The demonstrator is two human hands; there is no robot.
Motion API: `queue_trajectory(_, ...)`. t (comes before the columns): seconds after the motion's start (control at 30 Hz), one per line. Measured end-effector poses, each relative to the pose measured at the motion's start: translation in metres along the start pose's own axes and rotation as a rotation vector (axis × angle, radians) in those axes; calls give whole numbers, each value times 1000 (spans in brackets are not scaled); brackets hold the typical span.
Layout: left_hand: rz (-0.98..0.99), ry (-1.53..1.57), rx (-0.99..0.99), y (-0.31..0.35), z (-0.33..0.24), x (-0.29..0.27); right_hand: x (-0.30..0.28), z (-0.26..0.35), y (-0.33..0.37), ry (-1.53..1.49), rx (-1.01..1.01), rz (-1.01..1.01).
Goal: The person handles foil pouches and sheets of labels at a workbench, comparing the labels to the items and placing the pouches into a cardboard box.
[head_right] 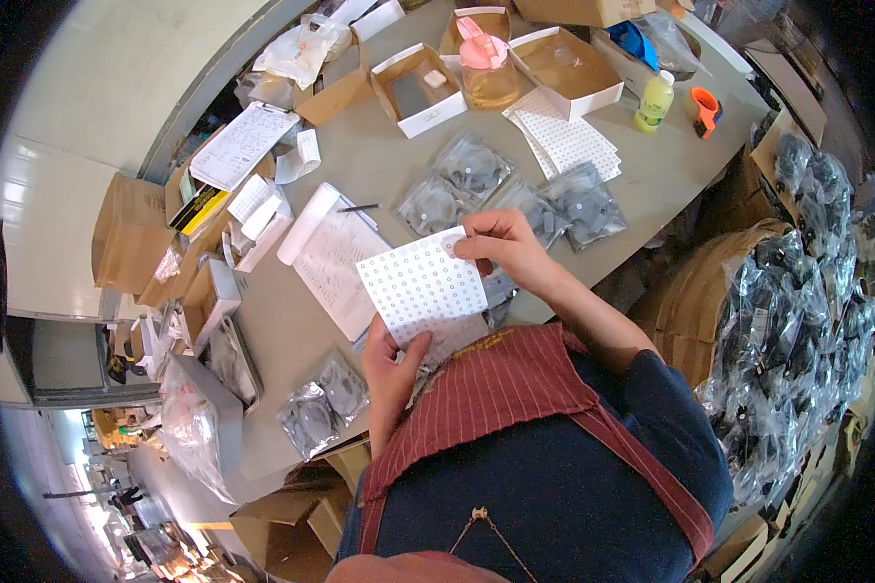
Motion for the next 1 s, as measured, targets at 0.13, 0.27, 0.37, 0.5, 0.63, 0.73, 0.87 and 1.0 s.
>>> queue_trajectory(0.13,-1,-17,-1,1,-4,2,-5,-10,1,-35,-6,-66)
queue_trajectory(0.27,15,-29,34,-1,-13,-3,-5,-11,5,-24,-1,-189)
queue_trajectory(0.37,15,44,74,-6,-15,-9,0,-10,11,12,-10,-158)
queue_trajectory(0.5,-6,166,75,-15,-36,-11,9,-9,20,92,-5,-117)
queue_trajectory(0.63,-26,258,76,-24,-45,-13,18,-7,24,120,-47,-47)
queue_trajectory(0.73,-23,326,73,-27,-43,-9,19,-6,25,151,-96,-10)
queue_trajectory(0.87,-61,393,29,-27,-33,-9,18,-7,26,163,-78,-4)
queue_trajectory(1.0,-130,341,21,-25,-22,-11,20,-10,28,106,-23,-24)
Point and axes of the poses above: each hand's wrist, its own y-axis away from the middle knuckle, its own x-axis out of the palm, z = x × y, the point moved 4 cm from there along -y, towards the middle knuckle, and after that the axes turned 1 degree about x, right-handed, at the moved point
